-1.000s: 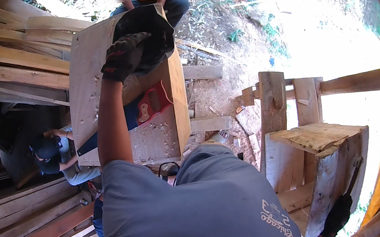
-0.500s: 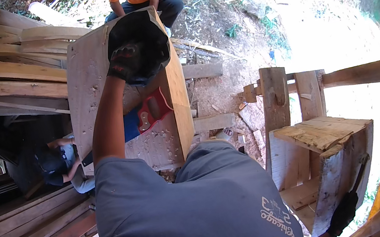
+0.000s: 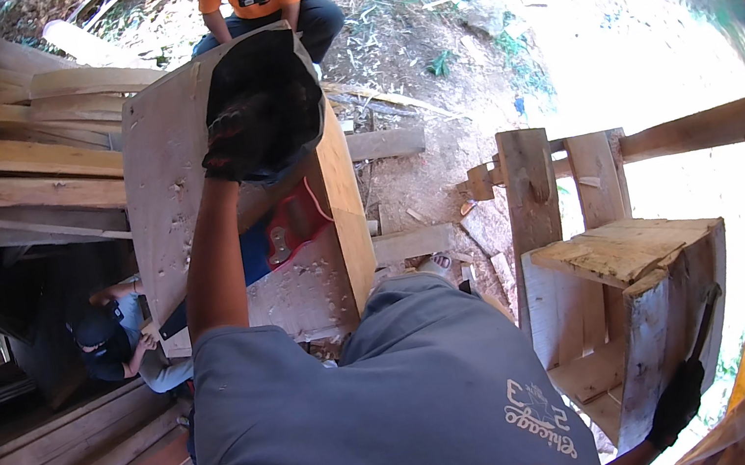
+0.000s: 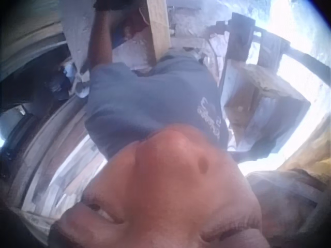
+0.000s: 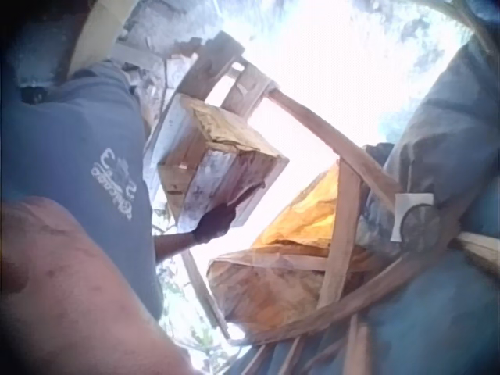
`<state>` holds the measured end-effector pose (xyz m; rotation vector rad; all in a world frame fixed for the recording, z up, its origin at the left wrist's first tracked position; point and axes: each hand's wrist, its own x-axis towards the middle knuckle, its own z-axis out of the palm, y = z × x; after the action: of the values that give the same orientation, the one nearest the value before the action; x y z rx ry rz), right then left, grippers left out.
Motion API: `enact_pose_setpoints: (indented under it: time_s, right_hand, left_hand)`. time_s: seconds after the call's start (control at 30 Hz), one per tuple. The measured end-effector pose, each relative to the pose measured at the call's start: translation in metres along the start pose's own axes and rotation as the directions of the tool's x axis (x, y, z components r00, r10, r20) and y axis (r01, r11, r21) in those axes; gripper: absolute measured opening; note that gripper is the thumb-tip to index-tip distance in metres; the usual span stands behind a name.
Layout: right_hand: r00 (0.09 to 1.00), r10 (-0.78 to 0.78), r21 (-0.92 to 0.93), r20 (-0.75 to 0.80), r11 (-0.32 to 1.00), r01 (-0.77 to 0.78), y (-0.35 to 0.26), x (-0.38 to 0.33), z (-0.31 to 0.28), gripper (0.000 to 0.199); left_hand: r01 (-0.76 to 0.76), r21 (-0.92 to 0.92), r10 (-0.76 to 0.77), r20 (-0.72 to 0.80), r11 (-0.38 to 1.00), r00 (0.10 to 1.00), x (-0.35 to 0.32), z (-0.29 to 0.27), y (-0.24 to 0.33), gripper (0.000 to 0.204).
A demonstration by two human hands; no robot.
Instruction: The person assembles a wooden crate by hammering nails into wooden planks to secure the sides and bottom.
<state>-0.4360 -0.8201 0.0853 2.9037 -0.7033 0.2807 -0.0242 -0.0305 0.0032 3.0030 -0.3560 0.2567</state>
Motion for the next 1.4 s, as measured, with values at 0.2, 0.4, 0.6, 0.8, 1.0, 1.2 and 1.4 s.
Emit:
enact_pose_setpoints:
  time_s: [0.2, 0.4, 0.6, 0.8, 1.0, 1.2, 1.4]
  right_hand:
    - [0.994, 0.091, 0.129, -0.054, 0.988, -0.084, -0.06, 0.02, -0.032, 0.025]
    - [0.99, 0.116, -0.015, -0.079, 0.993, -0.118, -0.059, 0.019, -0.033, 0.027]
    - [0.992, 0.093, -0.065, -0.09, 0.993, -0.099, -0.05, 0.012, -0.027, 0.026]
    - [0.982, 0.156, 0.058, -0.109, 0.987, -0.151, -0.048, 0.01, -0.031, 0.021]
    - [0.888, 0.457, 0.376, -0.046, 0.832, -0.409, -0.067, -0.025, -0.056, 0.024]
    - [0.749, 0.549, 0.927, 0.369, -0.157, -0.342, -0.113, -0.087, -0.077, 0.02]
    - [0.73, 0.491, 0.718, 0.476, -0.696, 0.0, -0.083, -0.155, -0.082, 0.03]
  left_hand:
    - [0.051, -0.195, -0.08, -0.143, 0.979, 0.987, -0.028, 0.021, -0.04, 0.032]
    - [-0.015, -0.081, -0.015, -0.359, 0.997, 0.933, -0.02, 0.015, -0.113, 0.023]
    - [-0.21, -0.451, -0.03, -0.469, 0.868, 0.883, 0.016, -0.082, -0.037, 0.023]
    - [-0.379, -0.355, 0.234, -0.388, 0.855, 0.891, 0.042, -0.117, 0.117, 0.018]
    - [-0.669, -0.705, 0.686, -0.367, 0.235, 0.628, 0.016, -0.131, 0.383, 0.015]
    - [-0.446, -0.812, 0.737, -0.554, -0.376, 0.388, -0.074, -0.1, 0.565, 0.039]
    - [-0.334, -0.834, 0.841, -0.513, -0.439, 0.175, -0.146, -0.076, 0.659, 0.03]
